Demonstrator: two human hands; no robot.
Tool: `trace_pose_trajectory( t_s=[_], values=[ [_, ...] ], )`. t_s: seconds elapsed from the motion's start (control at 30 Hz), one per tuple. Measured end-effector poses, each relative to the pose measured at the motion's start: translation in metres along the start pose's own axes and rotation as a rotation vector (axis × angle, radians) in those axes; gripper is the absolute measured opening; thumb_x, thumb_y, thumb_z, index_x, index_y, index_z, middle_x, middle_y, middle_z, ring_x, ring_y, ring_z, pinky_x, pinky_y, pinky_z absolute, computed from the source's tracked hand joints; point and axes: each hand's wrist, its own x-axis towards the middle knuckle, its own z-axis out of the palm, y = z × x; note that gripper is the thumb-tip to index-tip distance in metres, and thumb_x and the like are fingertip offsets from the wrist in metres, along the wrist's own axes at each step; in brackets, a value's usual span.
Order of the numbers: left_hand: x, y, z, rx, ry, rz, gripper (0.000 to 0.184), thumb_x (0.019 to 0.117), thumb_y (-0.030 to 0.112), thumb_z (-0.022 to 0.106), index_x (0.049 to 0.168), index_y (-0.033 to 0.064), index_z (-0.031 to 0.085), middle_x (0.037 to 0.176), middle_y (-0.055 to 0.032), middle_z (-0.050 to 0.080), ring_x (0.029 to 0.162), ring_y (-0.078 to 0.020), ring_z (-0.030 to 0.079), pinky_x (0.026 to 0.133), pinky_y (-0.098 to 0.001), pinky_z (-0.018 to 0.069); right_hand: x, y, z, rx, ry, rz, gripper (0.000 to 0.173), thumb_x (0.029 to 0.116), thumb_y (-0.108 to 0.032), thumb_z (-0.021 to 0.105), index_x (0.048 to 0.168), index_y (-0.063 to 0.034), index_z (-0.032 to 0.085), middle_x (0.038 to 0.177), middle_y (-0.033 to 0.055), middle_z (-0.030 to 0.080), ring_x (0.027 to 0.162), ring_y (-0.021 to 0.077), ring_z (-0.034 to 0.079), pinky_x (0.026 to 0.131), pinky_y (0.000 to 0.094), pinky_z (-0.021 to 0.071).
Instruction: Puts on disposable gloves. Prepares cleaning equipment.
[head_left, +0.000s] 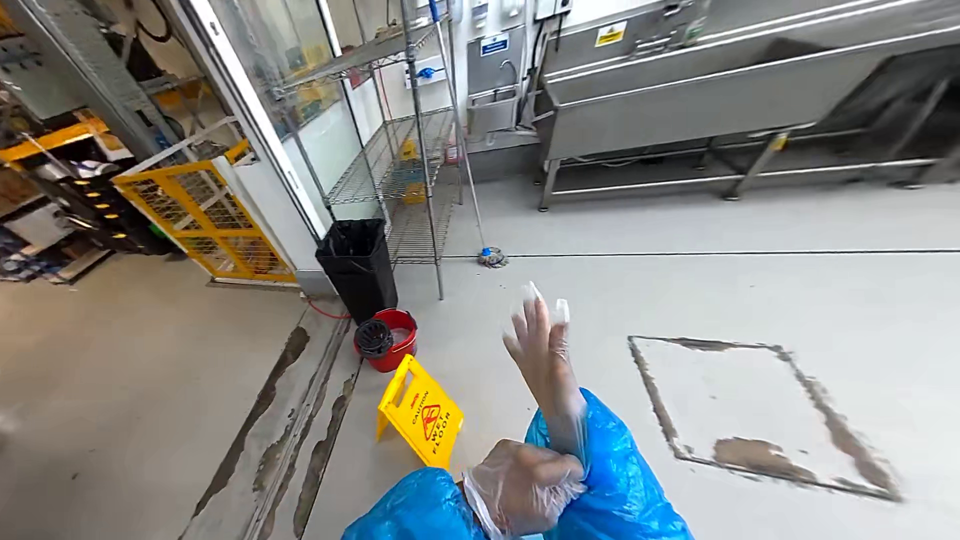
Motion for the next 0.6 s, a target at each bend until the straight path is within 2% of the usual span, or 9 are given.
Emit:
trace_pose_trajectory(
  t_s=[0.07,0.1,0.17,0.23,0.3,0.33,0.4,0.5,0.6],
  values=[
    [0.019,-0.01,0.011,-0.015,0.016,-0.005,0.019,0.0982,0.007,0.057,0.088,-0.0038,0.068,0.075,-0.0164,0.068,0.07,-0.0288,0.071,0.063,-0.044,0.0576,0.009,-0.01,-0.021,-0.132,0.124,-0.037,0.087,0.0971,-0.077,0.017,0.156,-0.0149,0.032,0.137,-0.0005,0.063,0.107,0.0101,0.069,0.086,0.0314,0.0587],
    [0.028,-0.015,0.016,-0.017,0.042,-0.017,0.019,0.0984,0.007,0.057,0.09,-0.0042,0.069,0.078,-0.0166,0.07,0.073,-0.0285,0.072,0.065,-0.0439,0.0586,0.016,-0.011,-0.033,-0.157,0.252,-0.095,0.083,0.101,-0.07,0.008,0.14,-0.0127,0.055,0.097,-0.005,0.076,0.07,0.0022,0.066,0.059,0.0218,0.053],
    [0.05,-0.028,0.029,-0.032,0.094,-0.036,0.019,0.0992,0.008,0.058,0.095,-0.0045,0.071,0.084,-0.0166,0.072,0.077,-0.0273,0.073,0.068,-0.0426,0.0599,0.032,-0.016,-0.062,-0.088,0.368,-0.152,0.084,0.1058,-0.056,0.001,0.107,-0.0114,0.071,0.048,-0.0129,0.05,0.038,-0.0036,0.04,0.039,0.0147,0.0345],
    [0.076,-0.044,0.034,-0.054,0.108,-0.072,0.018,0.0999,0.008,0.058,0.101,-0.0036,0.072,0.092,-0.0163,0.074,0.083,-0.0268,0.074,0.074,-0.0426,0.0606,0.049,-0.03,-0.085,-0.162,0.434,-0.167,0.079,0.109,-0.048,0.003,0.098,-0.0084,0.07,0.044,-0.0124,0.045,0.034,-0.0046,0.037,0.036,0.0126,0.0331],
    [0.099,-0.071,0.031,-0.041,0.166,-0.169,0.022,0.1011,0.009,0.056,0.11,-0.001,0.073,0.104,-0.0141,0.075,0.095,-0.0234,0.074,0.085,-0.0402,0.0609,0.066,-0.048,-0.116,-0.383,0.471,-0.124,0.067,0.1111,-0.039,0.009,0.11,-0.0055,0.067,0.069,-0.0088,0.063,0.055,-0.0035,0.054,0.053,0.0142,0.0472],
    [0.109,-0.091,0.027,-0.033,0.2,-0.245,0.026,0.1025,0.011,0.053,0.114,-0.0008,0.073,0.11,-0.0134,0.075,0.101,-0.0218,0.073,0.091,-0.0391,0.0597,0.075,-0.057,-0.144,-0.454,0.397,-0.067,0.063,0.1107,-0.042,0.013,0.127,-0.0038,0.061,0.103,-0.0036,0.07,0.087,0.0016,0.065,0.078,0.0224,0.0545],
    [0.119,-0.138,0.016,-0.022,0.276,-0.433,0.029,0.1044,0.013,0.05,0.117,0.0001,0.072,0.112,-0.0112,0.075,0.104,-0.0186,0.072,0.095,-0.0379,0.0583,0.092,-0.07,-0.219,-0.526,0.136,-0.005,0.076,0.1046,-0.064,0.018,0.157,-0.0116,0.037,0.162,-0.0011,0.038,0.148,0.0128,0.037,0.122,0.0383,0.0302],
    [0.12,-0.183,-0.014,-0.111,0.258,-0.851,0.029,0.1067,0.017,0.048,0.116,0.0019,0.071,0.107,-0.0083,0.075,0.102,-0.0167,0.072,0.097,-0.0388,0.0571,0.106,-0.092,-0.302,-0.591,0.109,-0.004,0.09,0.0979,-0.075,0.022,0.16,-0.0109,0.03,0.168,0.002,0.025,0.154,0.0152,0.023,0.126,0.0381,0.019],
    [0.127,-0.208,-0.026,-0.239,0.306,-1.146,0.029,0.1077,0.014,0.045,0.115,0.0016,0.07,0.105,-0.0078,0.074,0.098,-0.0144,0.071,0.094,-0.0344,0.0577,0.125,-0.103,-0.353,-0.432,0.251,0.141,0.104,0.0861,-0.088,0.033,0.159,-0.0149,0.029,0.163,-0.0014,0.036,0.146,0.0121,0.039,0.115,0.0355,0.0397]
  ],
)
